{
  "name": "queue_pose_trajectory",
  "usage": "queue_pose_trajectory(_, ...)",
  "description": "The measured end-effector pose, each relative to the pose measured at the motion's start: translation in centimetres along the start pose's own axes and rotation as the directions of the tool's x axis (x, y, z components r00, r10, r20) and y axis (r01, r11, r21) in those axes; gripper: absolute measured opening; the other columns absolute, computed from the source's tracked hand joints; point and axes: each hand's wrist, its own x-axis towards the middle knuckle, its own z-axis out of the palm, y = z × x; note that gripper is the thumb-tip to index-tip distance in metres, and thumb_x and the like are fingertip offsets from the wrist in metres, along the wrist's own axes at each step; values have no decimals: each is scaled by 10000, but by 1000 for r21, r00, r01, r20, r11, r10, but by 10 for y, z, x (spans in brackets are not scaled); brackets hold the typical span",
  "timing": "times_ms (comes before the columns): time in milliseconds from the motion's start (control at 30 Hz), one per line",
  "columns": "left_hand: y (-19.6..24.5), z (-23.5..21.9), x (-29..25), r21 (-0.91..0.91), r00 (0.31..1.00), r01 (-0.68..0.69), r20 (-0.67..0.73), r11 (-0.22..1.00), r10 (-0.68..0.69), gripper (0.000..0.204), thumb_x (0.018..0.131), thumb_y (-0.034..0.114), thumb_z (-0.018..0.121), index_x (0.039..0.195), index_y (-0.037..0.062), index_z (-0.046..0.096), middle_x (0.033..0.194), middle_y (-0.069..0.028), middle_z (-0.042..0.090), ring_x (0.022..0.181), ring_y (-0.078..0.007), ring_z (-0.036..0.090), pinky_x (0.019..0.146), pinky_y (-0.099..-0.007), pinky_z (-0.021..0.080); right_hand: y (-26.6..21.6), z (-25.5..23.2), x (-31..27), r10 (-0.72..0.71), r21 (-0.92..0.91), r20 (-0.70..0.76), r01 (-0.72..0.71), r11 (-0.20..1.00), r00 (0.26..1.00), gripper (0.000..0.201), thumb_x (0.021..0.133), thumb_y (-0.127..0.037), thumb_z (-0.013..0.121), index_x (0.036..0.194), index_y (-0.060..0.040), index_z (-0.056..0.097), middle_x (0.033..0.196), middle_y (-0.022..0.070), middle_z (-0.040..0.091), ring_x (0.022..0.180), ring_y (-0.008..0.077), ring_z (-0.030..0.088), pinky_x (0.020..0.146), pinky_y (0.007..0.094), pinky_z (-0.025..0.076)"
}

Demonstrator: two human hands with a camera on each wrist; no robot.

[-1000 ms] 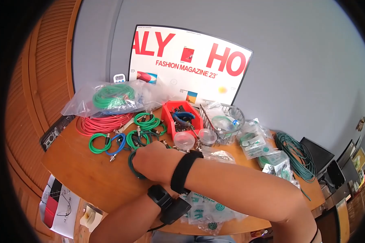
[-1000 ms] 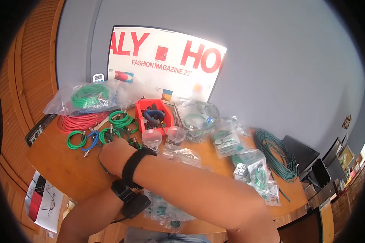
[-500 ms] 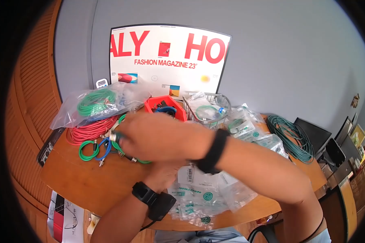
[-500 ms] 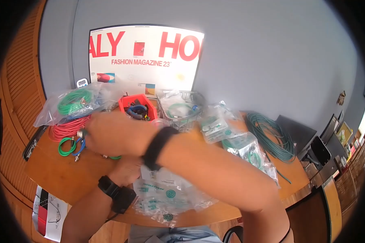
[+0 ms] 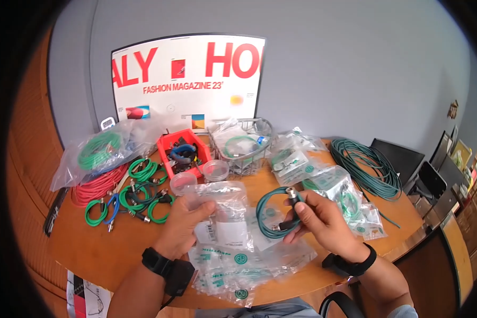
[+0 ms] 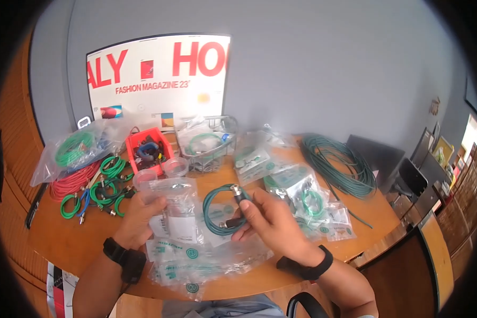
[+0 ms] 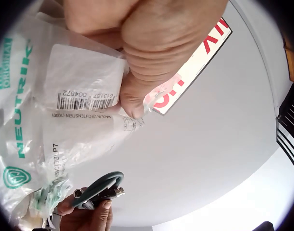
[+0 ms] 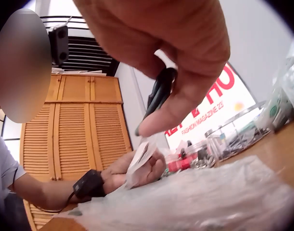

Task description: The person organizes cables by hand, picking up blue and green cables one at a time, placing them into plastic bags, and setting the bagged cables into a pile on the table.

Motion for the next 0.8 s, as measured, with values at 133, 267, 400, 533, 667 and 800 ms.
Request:
queue_pose_trajectory(133, -2, -1, 1, -20, 999, -12, 39, 1000, 13, 325, 937, 151, 714, 1191, -41, 651, 1120, -106, 712, 980, -177, 687, 883, -334, 560, 3, 4, 12, 19, -83, 31, -17, 996, 999, 297, 1079, -228, 457, 1170, 51, 511, 981, 124, 645, 764, 220, 731, 658, 282, 611)
queue_pose_trajectory(267, 2, 6, 0, -63, 998, -12, 60, 998, 16, 397, 924, 202, 737, 1222, -40, 632, 1146, -108, 706, 1009, -183, 682, 900, -335, 552, 4, 7, 22, 12, -159, 103, 4, 987, 995, 261, 1076, -183, 459, 1136, 66, 509, 955, 118, 658, 761, 193, 730, 654, 273, 609)
queue_pose_trajectory(400, 0, 1, -1, -55, 998, -9, 60, 998, 12, 407, 940, 211, 720, 1242, -40, 614, 1148, -104, 704, 1027, -182, 678, 912, -336, 544, -7, 5, 22, 35, -277, 138, 4, 961, 990, 260, 1070, -147, 467, 1206, 70, 508, 935, 119, 661, 748, 186, 730, 635, 279, 605)
queue_pose_trajectory(533, -1, 2, 1, -94, 995, 11, 97, 996, -2, 367, 981, 206, 666, 1257, -28, 606, 1171, -95, 695, 1041, -180, 674, 930, -335, 530, -14, 6, 24, 92, -375, 157, -27, 927, 983, 276, 1067, -140, 471, 1249, 65, 507, 919, 119, 663, 715, 180, 728, 620, 282, 602)
queue_pose_trajectory(667, -10, -7, 5, 20, 985, 48, 166, 999, -51, 427, 984, 232, 656, 1306, -37, 577, 1222, -109, 675, 1099, -209, 661, 954, -364, 537, -24, 6, 31, 84, -470, 213, 27, 883, 973, 257, 1063, -138, 483, 1228, 50, 537, 839, 99, 668, 648, 160, 712, 590, 280, 581)
queue_pose_trajectory(800, -2, 4, 0, -10, 983, 27, 183, 1000, -25, 422, 979, 223, 663, 1305, -33, 581, 1211, -101, 681, 1091, -209, 665, 961, -362, 532, -29, 7, 37, 89, -539, 327, 108, 835, 941, 246, 1057, -142, 501, 1228, 25, 559, 769, 82, 665, 595, 148, 688, 551, 293, 540)
